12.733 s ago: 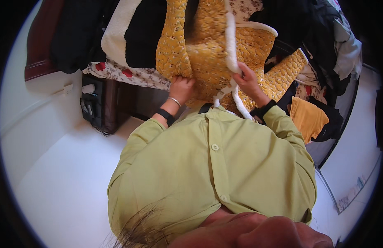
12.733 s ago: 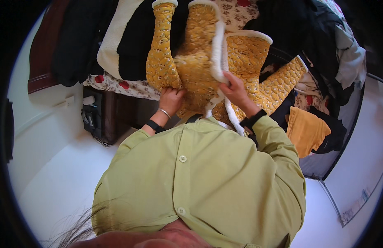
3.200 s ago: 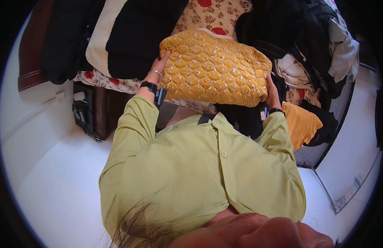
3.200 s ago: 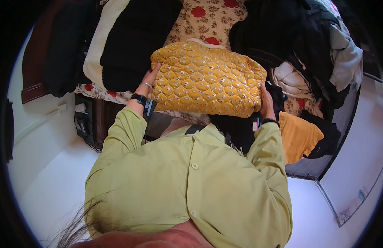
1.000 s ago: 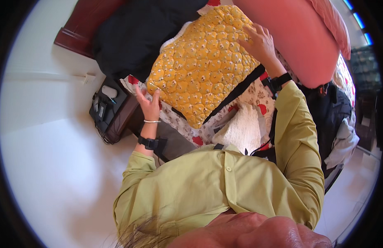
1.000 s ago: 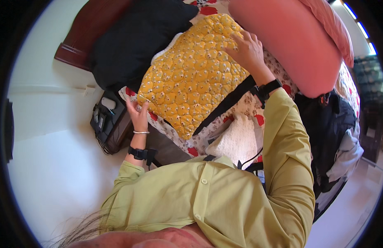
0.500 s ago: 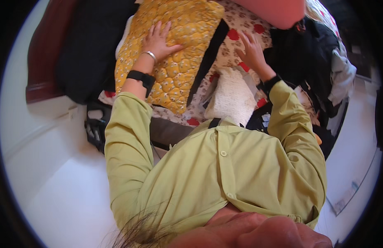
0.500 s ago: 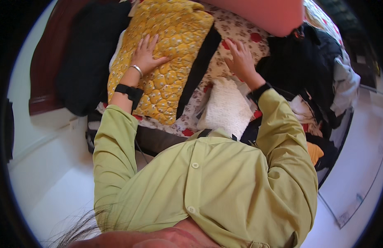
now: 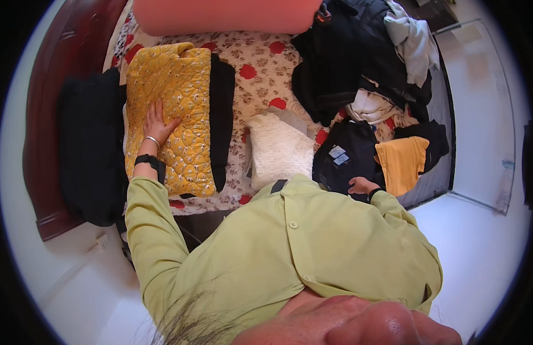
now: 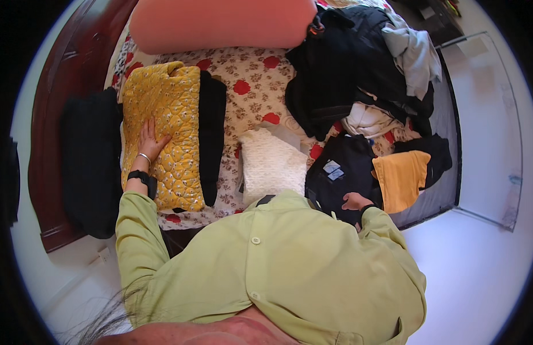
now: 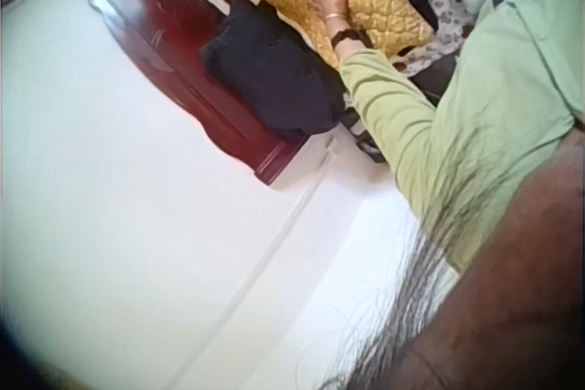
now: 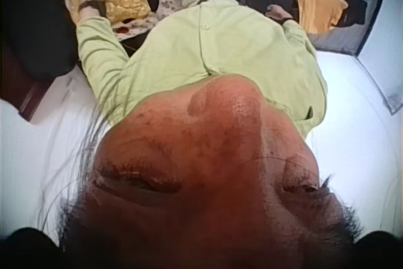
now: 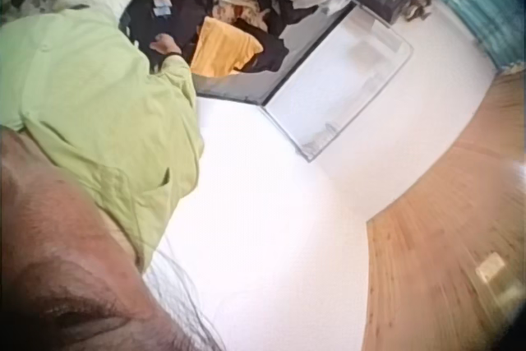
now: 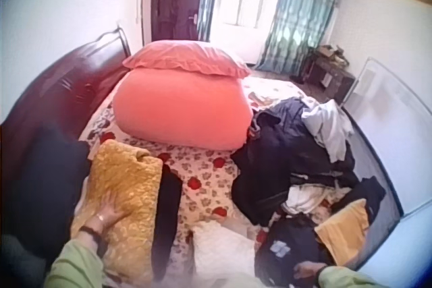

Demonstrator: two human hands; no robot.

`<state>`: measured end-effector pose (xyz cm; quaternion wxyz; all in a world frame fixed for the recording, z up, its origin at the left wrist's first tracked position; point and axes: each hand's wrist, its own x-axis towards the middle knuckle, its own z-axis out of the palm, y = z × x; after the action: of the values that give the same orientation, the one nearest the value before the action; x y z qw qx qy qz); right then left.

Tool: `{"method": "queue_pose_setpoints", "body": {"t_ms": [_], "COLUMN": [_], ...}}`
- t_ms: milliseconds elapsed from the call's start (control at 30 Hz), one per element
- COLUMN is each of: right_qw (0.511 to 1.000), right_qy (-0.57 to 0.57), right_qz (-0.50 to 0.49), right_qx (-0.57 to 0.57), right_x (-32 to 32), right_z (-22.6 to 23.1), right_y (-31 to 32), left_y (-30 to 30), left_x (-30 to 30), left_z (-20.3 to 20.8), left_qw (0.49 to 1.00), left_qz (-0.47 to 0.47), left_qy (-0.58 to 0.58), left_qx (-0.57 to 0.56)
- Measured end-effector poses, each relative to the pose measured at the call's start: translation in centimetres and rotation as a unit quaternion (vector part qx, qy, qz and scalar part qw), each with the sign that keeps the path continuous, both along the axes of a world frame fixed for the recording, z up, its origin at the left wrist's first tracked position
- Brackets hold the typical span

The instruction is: The person folds a yellow quilted jacket, a black pair of pants, a dark grey shirt, a black t-shirt, and a light grey sweatshirt by hand on a bed.

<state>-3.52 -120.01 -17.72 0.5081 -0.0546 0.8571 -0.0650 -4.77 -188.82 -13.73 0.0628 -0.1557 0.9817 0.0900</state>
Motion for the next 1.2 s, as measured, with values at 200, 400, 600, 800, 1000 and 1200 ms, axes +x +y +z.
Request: {"method": "queue_pose_setpoints", "body": {"t_ms": [200, 400, 600, 800, 1000, 1200], "right_qw": [0.944, 0.745, 0.580, 0.518, 0.529, 0.419], "right_qy": [-0.077, -0.111, -0.092, -0.108, 0.055, -0.038], "right_qz": [-0.289, -0.551, -0.683, -0.764, -0.791, -0.760], "right_qx": [-0.140, -0.360, -0.435, -0.370, -0.303, -0.495], "right_x": [-3.5, -11.8, -19.2, -24.1, -25.8, -26.4], "right_z": [-2.2, -3.7, -8.3, -8.1, -8.0, -7.2], "right_y": [-1.8, -5.4, -8.0, -12.3, -12.0, -8.0], "left_y": [3.8, 7.3, 13.8, 18.6, 19.8, 20.0], "left_x": [1.7, 14.0, 25.9, 36.0, 36.0, 34.3], "left_z": [3.5, 3.1, 4.6, 0.8, -0.1, -0.4], "left_qw": [0.997, 0.989, 0.987, 0.900, 0.890, 0.895], "left_qz": [0.041, 0.039, 0.155, 0.204, 0.255, 0.248], "left_qy": [-0.022, 0.042, -0.027, -0.351, -0.287, -0.257], "left_qx": [-0.058, -0.135, -0.030, 0.159, 0.248, 0.267]}}
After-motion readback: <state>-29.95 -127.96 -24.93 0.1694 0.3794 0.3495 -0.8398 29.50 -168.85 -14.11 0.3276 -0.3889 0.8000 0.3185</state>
